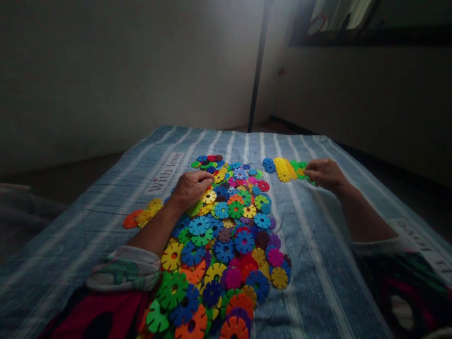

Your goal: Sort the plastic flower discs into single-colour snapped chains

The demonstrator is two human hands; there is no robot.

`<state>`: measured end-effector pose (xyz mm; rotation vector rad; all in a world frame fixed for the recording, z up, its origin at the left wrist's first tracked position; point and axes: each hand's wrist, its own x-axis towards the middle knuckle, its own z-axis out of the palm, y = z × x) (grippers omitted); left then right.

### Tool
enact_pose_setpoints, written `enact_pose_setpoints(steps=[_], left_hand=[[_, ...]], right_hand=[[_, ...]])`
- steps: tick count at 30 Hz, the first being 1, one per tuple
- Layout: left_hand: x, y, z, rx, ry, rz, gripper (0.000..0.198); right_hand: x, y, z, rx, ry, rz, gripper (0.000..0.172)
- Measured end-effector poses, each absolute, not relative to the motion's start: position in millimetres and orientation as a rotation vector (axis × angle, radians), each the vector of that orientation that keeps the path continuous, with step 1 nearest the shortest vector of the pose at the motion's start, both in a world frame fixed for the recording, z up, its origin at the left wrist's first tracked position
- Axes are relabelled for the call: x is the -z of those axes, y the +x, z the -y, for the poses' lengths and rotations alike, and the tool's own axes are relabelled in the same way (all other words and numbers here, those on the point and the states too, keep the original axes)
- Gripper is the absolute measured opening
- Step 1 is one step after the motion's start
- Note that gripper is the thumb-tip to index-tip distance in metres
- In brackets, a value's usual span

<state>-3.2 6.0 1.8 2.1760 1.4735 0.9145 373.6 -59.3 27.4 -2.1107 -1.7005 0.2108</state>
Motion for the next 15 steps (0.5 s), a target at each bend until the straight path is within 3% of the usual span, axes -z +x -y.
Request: enact_pose_setpoints(steps=[15], left_hand=[[-1.8, -3.0, -6.3, -0.903, 2.194, -1.481, 0.027]], right_hand=[[3.5, 378.0, 43.6, -0.029, -2.204, 1.854, 0.029]])
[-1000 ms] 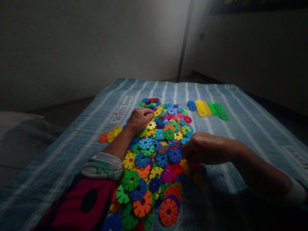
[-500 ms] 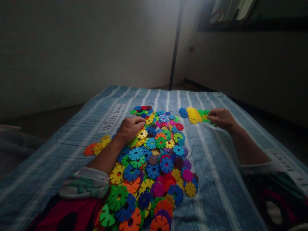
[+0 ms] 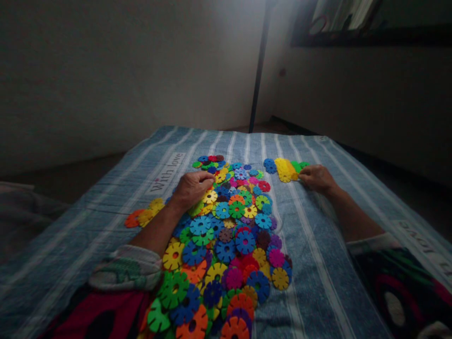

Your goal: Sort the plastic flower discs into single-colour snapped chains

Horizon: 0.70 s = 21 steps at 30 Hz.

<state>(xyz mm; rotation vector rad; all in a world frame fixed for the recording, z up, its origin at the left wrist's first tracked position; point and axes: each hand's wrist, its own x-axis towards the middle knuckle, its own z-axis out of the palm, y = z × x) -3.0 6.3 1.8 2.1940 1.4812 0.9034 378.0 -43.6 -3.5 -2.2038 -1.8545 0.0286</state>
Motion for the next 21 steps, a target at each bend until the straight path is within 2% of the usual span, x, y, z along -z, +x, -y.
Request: enact_pose_setpoints(steps=[5, 11, 21], left_hand=[[-2.4, -2.8, -5.5, -0.91, 2.186, -1.493, 0.026], [-2.0, -3.4, -5.5, -0.913, 2.189, -1.481, 0.027], [-1.4, -3.3, -5.6, -0.915, 2.17, -1.49, 0.027]], right_hand=[[2.1, 374.9, 43.5, 0.08, -2.306, 1.867, 0.028], [-1.9, 374.1, 46.3, -0.1, -2.308, 1.923, 0.027], [-0.4, 369.3, 45.3, -0.055, -2.382, 1.927, 0.03]])
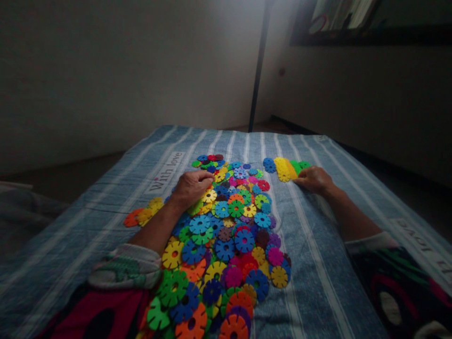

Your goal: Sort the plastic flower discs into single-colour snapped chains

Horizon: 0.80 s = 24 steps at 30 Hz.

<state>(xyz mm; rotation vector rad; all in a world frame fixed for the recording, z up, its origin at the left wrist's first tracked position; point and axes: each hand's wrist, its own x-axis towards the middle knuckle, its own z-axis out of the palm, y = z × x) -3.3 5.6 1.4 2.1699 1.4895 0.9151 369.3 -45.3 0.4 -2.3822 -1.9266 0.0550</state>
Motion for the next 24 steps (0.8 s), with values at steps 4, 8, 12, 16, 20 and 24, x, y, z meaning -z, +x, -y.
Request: enact_pose_setpoints(steps=[4, 8, 12, 16, 20, 24], left_hand=[[-2.3, -2.9, -5.2, -0.922, 2.179, -1.473, 0.025], [-3.2, -2.2, -4.4, -0.916, 2.165, -1.488, 0.024], [-2.1, -1.7, -3.3, -0.907, 2.155, -1.479, 0.026], [-0.9, -0.6, -2.6, -0.909, 2.153, -1.473, 0.028], [-1.7, 0.6, -1.6, -0.909, 2.149, -1.473, 0.028], [-2.4, 0.6, -1.7, -0.892, 2.15, -1.477, 0.028]], right_hand=[[-0.2, 367.8, 45.0, -0.036, -2.358, 1.973, 0.031], [0.9, 369.1, 44.7, -0.048, -2.35, 1.958, 0.03], [-6.6, 365.8, 47.8, -0.05, -2.359, 1.95, 0.027], [-31.4, 343.5, 61.4, -0.251, -2.256, 2.021, 0.025], [-62.0, 296.7, 90.3, -0.74, -1.832, 2.367, 0.02], [-78.6, 243.6, 125.2, -0.961, -1.332, 2.84, 0.015]])
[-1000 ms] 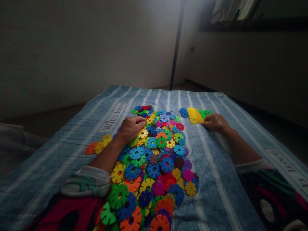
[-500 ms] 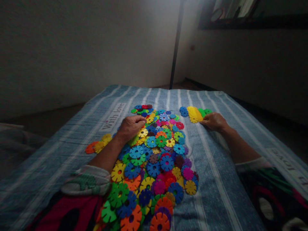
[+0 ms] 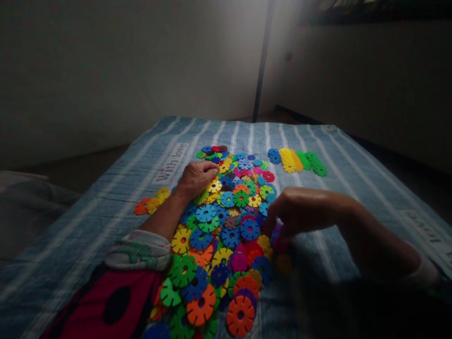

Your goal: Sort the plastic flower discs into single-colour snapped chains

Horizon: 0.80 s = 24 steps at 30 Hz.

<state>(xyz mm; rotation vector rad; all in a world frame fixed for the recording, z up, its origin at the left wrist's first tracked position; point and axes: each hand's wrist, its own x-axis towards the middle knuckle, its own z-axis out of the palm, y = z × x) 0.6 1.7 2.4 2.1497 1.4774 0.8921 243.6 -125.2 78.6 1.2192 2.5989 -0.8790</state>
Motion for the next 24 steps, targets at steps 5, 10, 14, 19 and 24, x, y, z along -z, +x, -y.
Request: enact_pose_setpoints(steps=[5, 10, 14, 19, 24], left_hand=[[-1.4, 0.0, -2.7, -0.891, 2.154, -1.476, 0.028], [-1.5, 0.2, -1.8, -0.899, 2.153, -1.443, 0.029], [-1.8, 0.4, -1.4, -0.908, 2.161, -1.449, 0.028], [-1.0, 0.4, -2.4, -0.909, 2.169, -1.45, 0.028], [-1.3, 1.1, -2.2, -0.904, 2.16, -1.452, 0.029]], right_hand=[[-70.2, 211.5, 156.6, 0.576, 1.03, -2.536, 0.009], [-52.9, 214.9, 171.5, 0.413, 1.072, -2.592, 0.012], [-52.0, 218.1, 167.8, 0.43, 1.042, -2.554, 0.013], [-48.6, 222.7, 151.3, 0.702, 1.109, -2.605, 0.007], [-35.4, 233.6, 137.5, 1.228, 1.214, -2.642, 0.006]])
